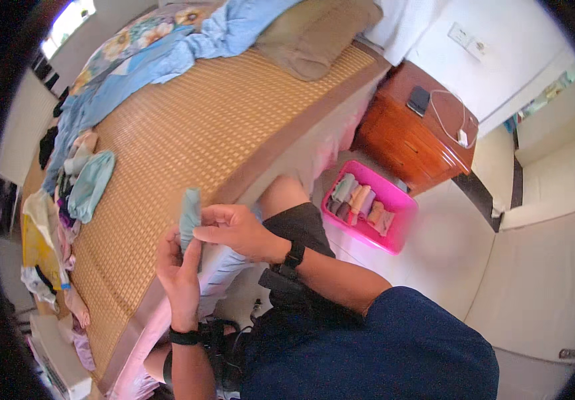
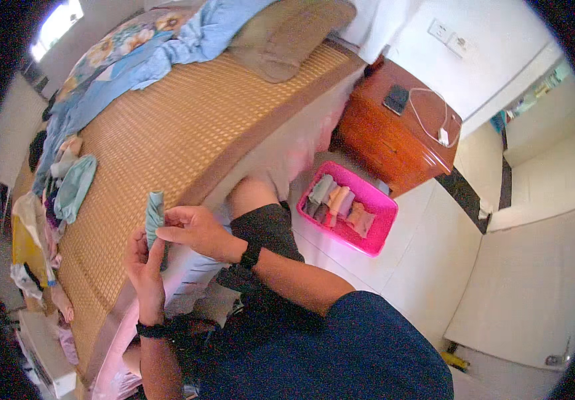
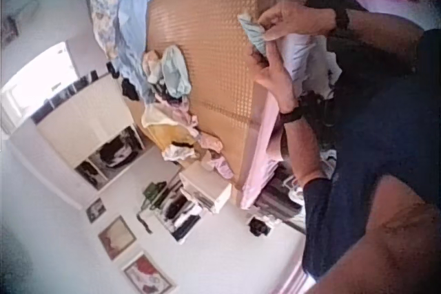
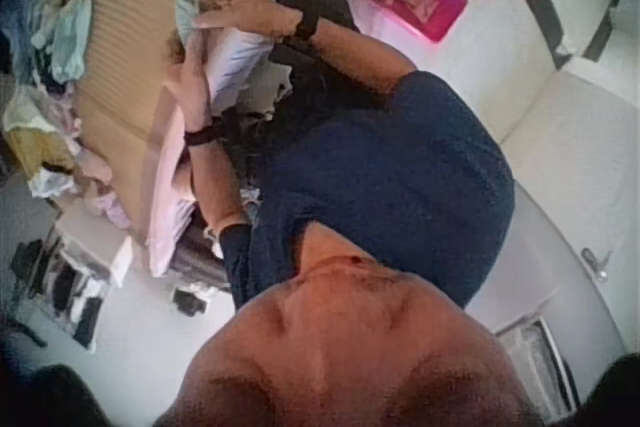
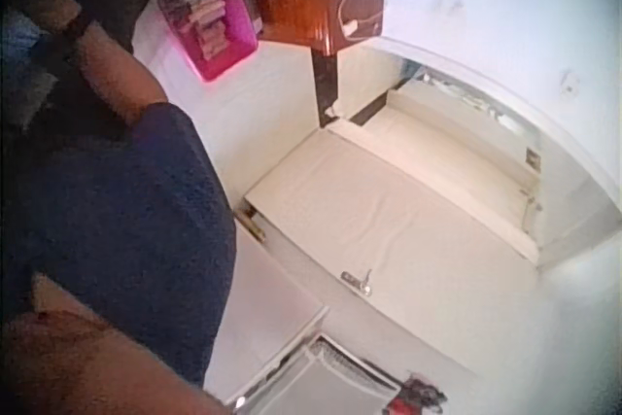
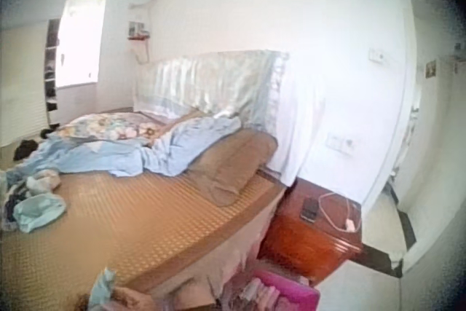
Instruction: Folding small items of clothing on a bed and placing them into a pink storage bin.
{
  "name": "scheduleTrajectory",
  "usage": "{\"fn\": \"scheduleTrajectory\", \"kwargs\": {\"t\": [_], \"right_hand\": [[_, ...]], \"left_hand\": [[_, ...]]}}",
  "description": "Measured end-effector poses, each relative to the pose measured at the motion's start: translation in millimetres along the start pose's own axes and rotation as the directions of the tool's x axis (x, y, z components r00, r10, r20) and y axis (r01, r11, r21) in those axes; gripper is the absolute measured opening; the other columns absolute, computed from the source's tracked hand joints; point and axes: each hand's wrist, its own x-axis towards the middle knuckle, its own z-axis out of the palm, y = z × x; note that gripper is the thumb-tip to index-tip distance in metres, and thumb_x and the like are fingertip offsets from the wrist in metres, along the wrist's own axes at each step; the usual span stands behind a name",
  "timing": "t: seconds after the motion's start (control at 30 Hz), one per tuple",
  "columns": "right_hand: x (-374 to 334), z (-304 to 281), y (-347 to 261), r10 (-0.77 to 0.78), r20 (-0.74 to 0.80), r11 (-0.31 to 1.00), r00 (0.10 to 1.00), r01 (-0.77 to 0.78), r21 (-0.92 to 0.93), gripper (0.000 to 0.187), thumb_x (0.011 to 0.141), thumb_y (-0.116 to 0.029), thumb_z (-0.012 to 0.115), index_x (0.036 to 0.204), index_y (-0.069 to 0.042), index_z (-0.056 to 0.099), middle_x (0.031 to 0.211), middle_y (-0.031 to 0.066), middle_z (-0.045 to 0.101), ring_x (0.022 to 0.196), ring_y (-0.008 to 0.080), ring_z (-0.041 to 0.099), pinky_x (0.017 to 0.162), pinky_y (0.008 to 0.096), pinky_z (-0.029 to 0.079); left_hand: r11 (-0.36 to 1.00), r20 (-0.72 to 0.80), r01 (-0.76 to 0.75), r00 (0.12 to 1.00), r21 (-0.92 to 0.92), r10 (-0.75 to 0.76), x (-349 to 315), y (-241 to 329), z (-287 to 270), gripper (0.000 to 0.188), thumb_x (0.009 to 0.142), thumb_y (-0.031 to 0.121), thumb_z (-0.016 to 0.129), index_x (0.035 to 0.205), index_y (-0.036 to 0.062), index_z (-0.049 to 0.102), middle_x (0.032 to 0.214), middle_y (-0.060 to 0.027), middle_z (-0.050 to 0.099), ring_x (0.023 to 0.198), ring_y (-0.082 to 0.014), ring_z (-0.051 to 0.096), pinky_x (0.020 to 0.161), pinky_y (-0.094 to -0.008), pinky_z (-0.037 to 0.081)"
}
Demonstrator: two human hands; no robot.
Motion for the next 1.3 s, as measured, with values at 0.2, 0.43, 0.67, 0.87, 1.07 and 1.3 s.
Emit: {"fn": "scheduleTrajectory", "kwargs": {"t": [0.2,0.43,0.67,0.87,1.07,1.3], "right_hand": [[-31.6,-57.2,-17.8,-0.119,-0.23,0.972,0.966,0.066,-0.224,0.035,0.107,-0.025,0.078,0.128,0.003,0.073,0.107,0.0039,0.077,0.086,0.0108,0.07,0.071,0.0287,0.057],[-83.6,-122.0,-50.7,-0.189,-0.446,0.961,0.875,0.071,-0.268,0.033,0.106,-0.025,0.079,0.123,0.003,0.073,0.105,0.0054,0.078,0.086,0.0116,0.071,0.072,0.0306,0.059],[-133.4,-205.3,-52.4,-0.168,-0.675,0.98,0.718,0.047,-0.193,0.031,0.106,-0.022,0.077,0.119,0.006,0.073,0.097,0.0089,0.078,0.08,0.0124,0.073,0.07,0.0292,0.061],[-161.0,-275.2,-36.9,-0.108,-0.847,0.967,0.52,-0.143,-0.211,0.027,0.103,-0.021,0.08,0.109,0.005,0.075,0.093,0.0097,0.078,0.08,0.0125,0.073,0.066,0.0306,0.06],[-181.5,-348.1,10.6,-0.22,-0.9,0.874,0.377,-0.334,-0.354,0.038,0.097,-0.033,0.083,0.103,0.004,0.078,0.085,0.0141,0.078,0.072,0.0199,0.077,0.061,0.0373,0.061],[-198.6,-439.9,72.1,-0.214,-0.958,0.784,0.192,-0.551,-0.286,0.043,0.093,-0.037,0.089,0.093,0.004,0.078,0.083,0.0141,0.075,0.073,0.0223,0.075,0.062,0.0379,0.063]], "left_hand": [[0.995,0.193,0.101,0.976,0.024,-0.103,23.9,10.0,68.1,0.031,0.109,0.008,0.07,0.139,-0.0013,0.066,0.121,-0.0059,0.075,0.106,-0.0125,0.07,0.093,-0.0268,0.055],[0.965,0.412,-0.078,0.911,0.251,-0.033,53.2,15.5,154.1,0.036,0.102,0.015,0.078,0.132,-0.0046,0.071,0.103,-0.0049,0.076,0.087,-0.0116,0.068,0.077,-0.0304,0.055],[0.717,0.585,-0.312,0.795,0.624,-0.162,80.9,0.9,265.6,0.04,0.095,0.025,0.084,0.122,-0.0034,0.077,0.097,-0.0205,0.079,0.084,-0.0283,0.075,0.077,-0.0417,0.059],[0.839,0.648,-0.208,0.733,0.504,-0.207,88.2,-84.9,346.8,0.036,0.091,0.024,0.082,0.116,-0.0017,0.076,0.108,-0.0263,0.077,0.102,-0.0451,0.076,0.089,-0.0518,0.06],[0.797,0.634,-0.159,0.702,0.583,-0.324,83.3,-153.3,408.8,0.031,0.092,0.021,0.081,0.117,0.0014,0.077,0.11,-0.0275,0.077,0.106,-0.0487,0.075,0.093,-0.0559,0.059],[0.774,0.752,-0.159,0.418,0.613,-0.51,95.4,-215.9,464.2,0.04,0.091,0.017,0.082,0.125,-0.0021,0.076,0.121,-0.0304,0.077,0.115,-0.0465,0.075,0.1,-0.054,0.059]]}}
